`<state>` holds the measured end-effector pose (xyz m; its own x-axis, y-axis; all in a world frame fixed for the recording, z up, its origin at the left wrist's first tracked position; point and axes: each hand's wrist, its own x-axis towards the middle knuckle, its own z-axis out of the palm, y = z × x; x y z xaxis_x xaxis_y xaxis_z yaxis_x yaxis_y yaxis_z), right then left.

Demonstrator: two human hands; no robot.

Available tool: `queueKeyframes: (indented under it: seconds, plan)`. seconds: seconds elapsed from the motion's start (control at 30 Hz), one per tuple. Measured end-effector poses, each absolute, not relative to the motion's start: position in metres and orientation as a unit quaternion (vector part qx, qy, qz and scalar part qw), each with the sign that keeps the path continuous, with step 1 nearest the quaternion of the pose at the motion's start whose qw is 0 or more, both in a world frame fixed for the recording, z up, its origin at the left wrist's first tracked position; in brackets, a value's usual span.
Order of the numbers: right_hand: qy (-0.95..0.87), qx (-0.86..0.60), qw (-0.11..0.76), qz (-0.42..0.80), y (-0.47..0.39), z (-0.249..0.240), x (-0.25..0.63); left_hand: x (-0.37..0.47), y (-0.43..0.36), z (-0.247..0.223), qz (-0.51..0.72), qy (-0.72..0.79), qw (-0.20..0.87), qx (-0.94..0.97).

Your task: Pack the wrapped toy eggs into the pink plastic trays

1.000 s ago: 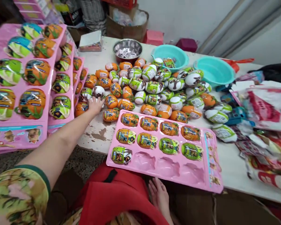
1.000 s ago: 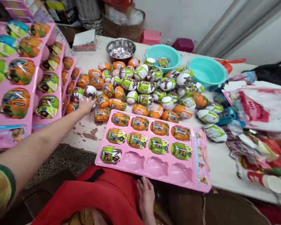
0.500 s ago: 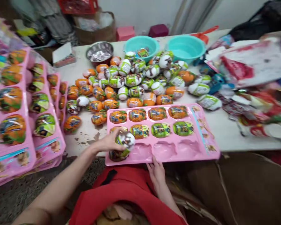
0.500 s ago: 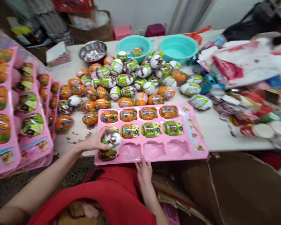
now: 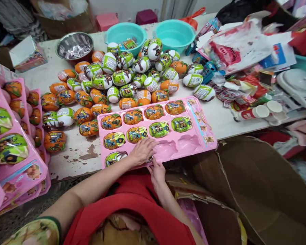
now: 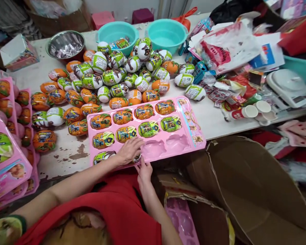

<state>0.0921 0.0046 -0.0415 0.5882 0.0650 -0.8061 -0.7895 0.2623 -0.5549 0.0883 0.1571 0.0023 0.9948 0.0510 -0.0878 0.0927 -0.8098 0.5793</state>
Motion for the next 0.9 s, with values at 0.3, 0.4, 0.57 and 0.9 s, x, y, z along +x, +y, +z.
queueKeyframes:
  seconds: [0.3, 0.4, 0.57, 0.9]
  plan:
    - [0.316, -0.576, 0.698, 0.285, 0.006, -0.020, 0.095, 0.109, 0.179, -0.013, -0.032, 0.058, 0.390, 0.918]
    - [0.314, -0.531, 0.707, 0.345, -0.001, -0.015, 0.092, 0.106, 0.195, -0.004, 0.071, 0.143, 0.476, 0.865]
    - [0.262, -0.455, 0.632, 0.570, 0.005, -0.028, 0.065, 0.097, 0.174, -0.007, 0.100, 0.019, 0.450, 0.887]
    - [0.246, -0.496, 0.632, 0.542, 0.045, -0.022, 0.043, 0.106, 0.167, -0.034, -0.013, -0.027, 0.344, 0.939]
